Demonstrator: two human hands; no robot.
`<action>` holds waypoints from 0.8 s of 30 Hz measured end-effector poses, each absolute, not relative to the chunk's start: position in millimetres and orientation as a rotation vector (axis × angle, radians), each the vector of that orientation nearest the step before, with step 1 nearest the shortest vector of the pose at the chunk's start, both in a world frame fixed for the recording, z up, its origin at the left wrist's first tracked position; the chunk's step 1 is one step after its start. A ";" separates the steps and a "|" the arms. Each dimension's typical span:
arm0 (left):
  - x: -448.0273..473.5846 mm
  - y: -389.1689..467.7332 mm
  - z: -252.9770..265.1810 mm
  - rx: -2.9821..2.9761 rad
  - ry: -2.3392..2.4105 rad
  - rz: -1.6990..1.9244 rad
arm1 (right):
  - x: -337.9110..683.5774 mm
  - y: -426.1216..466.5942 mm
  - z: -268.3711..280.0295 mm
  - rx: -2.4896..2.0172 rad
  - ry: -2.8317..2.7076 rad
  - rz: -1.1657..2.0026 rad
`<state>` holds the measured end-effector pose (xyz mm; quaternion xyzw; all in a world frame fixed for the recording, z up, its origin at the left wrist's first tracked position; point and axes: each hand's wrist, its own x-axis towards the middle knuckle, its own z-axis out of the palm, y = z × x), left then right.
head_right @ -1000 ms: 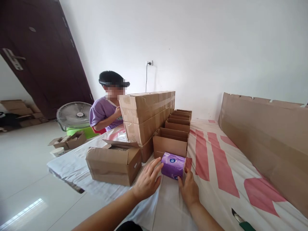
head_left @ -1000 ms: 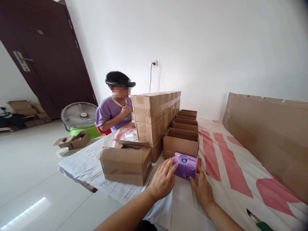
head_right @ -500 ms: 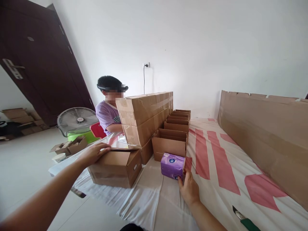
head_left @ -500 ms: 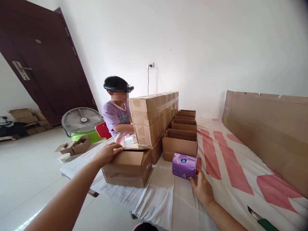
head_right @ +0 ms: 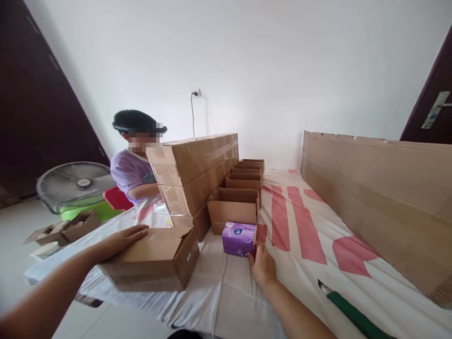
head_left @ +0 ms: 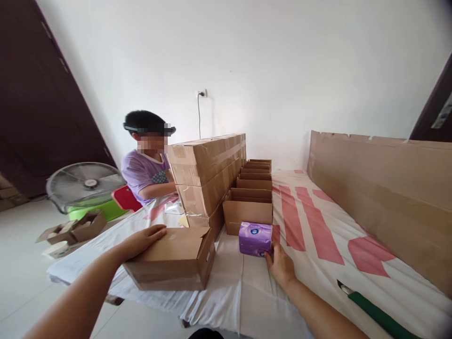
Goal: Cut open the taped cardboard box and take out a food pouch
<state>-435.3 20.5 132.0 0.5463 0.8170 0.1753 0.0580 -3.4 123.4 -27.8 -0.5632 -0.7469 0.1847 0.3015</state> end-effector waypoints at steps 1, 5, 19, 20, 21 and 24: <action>-427.3 19.1 131.9 1.648 2.408 0.489 | -2.8 124.3 -25.3 -1.494 -1.969 0.518; -380.9 11.3 131.0 1.707 2.186 0.492 | 8.3 125.1 -13.7 -1.401 -1.982 0.709; -174.0 27.7 97.7 1.406 1.450 0.961 | 196.4 48.7 -5.3 -1.354 -2.062 0.484; -165.4 32.1 95.5 1.364 1.385 0.981 | 216.7 51.1 -7.7 -1.431 -2.036 0.375; -158.7 35.9 93.6 1.314 1.319 0.994 | 235.6 52.5 -10.6 -1.510 -2.023 0.290; -150.0 42.6 86.8 1.133 1.109 1.032 | 276.3 48.2 -21.6 -1.679 -2.051 0.222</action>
